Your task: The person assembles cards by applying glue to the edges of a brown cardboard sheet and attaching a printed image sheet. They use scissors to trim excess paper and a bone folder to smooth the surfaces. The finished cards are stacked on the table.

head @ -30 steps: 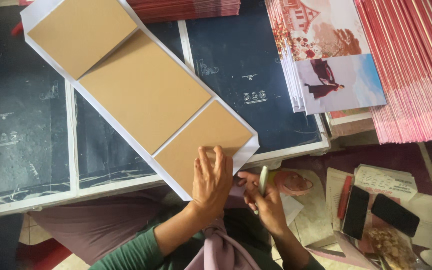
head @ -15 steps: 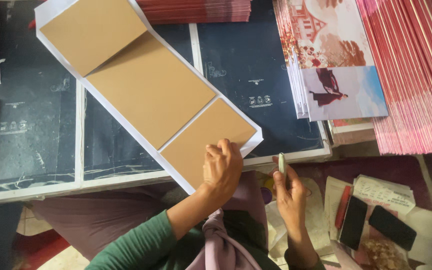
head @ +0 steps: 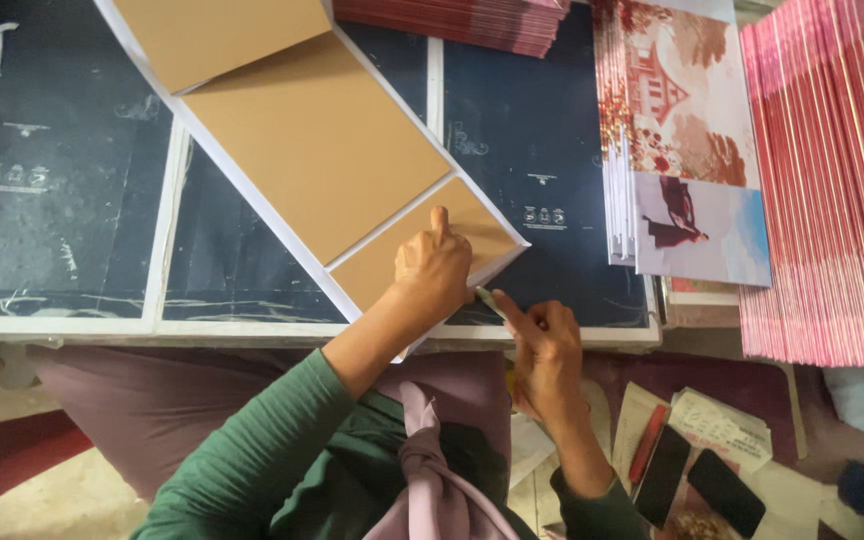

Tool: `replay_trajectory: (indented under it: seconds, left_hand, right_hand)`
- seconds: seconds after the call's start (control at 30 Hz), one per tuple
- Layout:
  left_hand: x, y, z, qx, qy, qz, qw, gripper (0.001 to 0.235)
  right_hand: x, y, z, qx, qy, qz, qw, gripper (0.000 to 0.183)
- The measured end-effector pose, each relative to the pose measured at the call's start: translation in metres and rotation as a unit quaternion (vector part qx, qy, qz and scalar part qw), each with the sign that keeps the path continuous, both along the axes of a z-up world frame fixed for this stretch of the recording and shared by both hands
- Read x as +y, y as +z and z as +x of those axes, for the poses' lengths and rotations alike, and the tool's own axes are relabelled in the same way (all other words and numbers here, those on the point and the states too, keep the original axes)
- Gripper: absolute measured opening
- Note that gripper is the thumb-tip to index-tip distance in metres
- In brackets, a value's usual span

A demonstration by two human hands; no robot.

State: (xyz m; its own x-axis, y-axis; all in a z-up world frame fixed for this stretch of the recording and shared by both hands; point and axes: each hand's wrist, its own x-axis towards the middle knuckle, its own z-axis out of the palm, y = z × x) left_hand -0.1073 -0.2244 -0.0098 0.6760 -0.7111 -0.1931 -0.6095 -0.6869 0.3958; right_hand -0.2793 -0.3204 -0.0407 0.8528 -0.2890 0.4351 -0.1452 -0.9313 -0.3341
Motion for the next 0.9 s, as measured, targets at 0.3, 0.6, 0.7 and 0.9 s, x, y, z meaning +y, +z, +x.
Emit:
replay_trajectory:
  seconds: [0.3, 0.6, 0.7, 0.9]
  left_hand:
    - [0.016, -0.003, 0.012, -0.017, -0.014, 0.012, 1.000, 0.071]
    - [0.052, 0.015, 0.002, -0.067, -0.043, -0.001, 0.997, 0.073]
    - [0.067, 0.011, 0.005, -0.027, -0.045, -0.014, 0.999, 0.069]
    - [0.076, 0.010, 0.011, -0.058, -0.070, -0.035, 0.995, 0.064]
  right_hand:
    - [-0.057, -0.010, 0.067, -0.012, 0.035, -0.004, 0.999, 0.038]
    - [-0.045, -0.013, 0.049, 0.012, 0.036, -0.004, 0.999, 0.037]
    - [-0.062, -0.021, 0.055, 0.002, 0.022, 0.000, 1.000, 0.041]
    - [0.024, 0.008, 0.025, 0.079, 0.078, 0.046, 0.993, 0.040]
